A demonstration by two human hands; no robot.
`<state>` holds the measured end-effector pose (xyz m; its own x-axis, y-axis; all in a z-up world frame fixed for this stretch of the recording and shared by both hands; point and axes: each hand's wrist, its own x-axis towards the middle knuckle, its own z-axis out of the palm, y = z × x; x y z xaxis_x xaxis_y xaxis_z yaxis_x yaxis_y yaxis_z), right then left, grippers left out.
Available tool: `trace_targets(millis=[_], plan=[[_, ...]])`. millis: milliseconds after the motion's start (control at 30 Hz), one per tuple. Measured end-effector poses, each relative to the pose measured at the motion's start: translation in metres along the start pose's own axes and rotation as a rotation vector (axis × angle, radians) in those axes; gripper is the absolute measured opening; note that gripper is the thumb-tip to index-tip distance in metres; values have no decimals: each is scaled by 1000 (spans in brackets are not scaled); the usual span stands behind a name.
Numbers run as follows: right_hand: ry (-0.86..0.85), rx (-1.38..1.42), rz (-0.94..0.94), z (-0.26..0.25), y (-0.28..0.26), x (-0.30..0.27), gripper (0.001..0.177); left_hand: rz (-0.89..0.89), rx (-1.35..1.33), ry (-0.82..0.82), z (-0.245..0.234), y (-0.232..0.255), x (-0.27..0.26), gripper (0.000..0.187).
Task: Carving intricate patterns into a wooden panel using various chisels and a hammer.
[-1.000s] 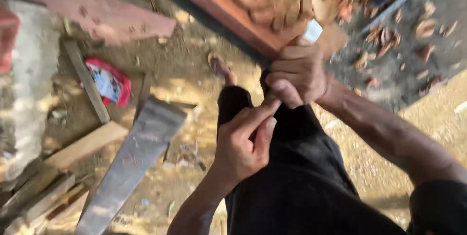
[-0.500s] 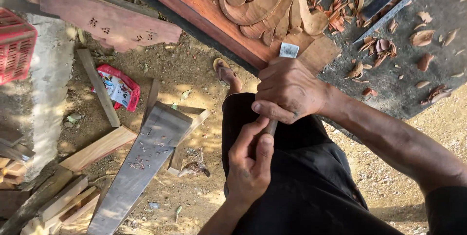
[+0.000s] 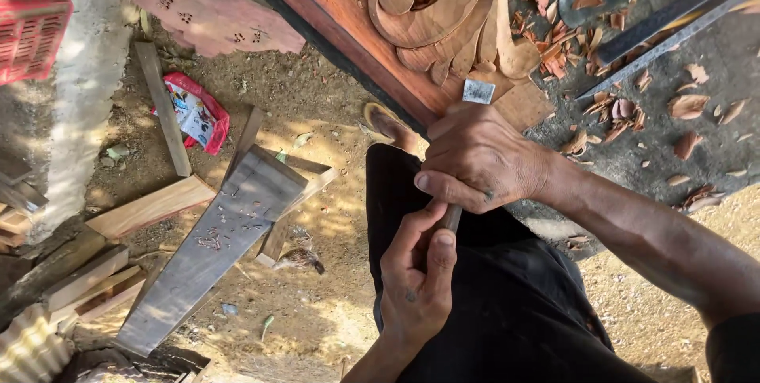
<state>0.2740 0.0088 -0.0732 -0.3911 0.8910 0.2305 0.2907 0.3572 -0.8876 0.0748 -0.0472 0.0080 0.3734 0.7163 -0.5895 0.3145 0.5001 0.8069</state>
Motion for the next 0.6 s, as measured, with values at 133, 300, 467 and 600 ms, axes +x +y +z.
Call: trace_targets(millis=[133, 300, 467, 600], plan=[[-22, 5, -43, -2, 7, -4, 38, -28, -85, 46, 12, -11, -4, 41], [-21, 58, -86, -10, 18, -4, 43, 34, -103, 118, 33, -21, -2, 35], [-130, 113, -110, -2, 26, -24, 42, 87, -106, 200, 66, -23, -8, 32], [-99, 54, -196, -4, 31, -26, 38, 132, -164, 244, 72, -25, -21, 32]])
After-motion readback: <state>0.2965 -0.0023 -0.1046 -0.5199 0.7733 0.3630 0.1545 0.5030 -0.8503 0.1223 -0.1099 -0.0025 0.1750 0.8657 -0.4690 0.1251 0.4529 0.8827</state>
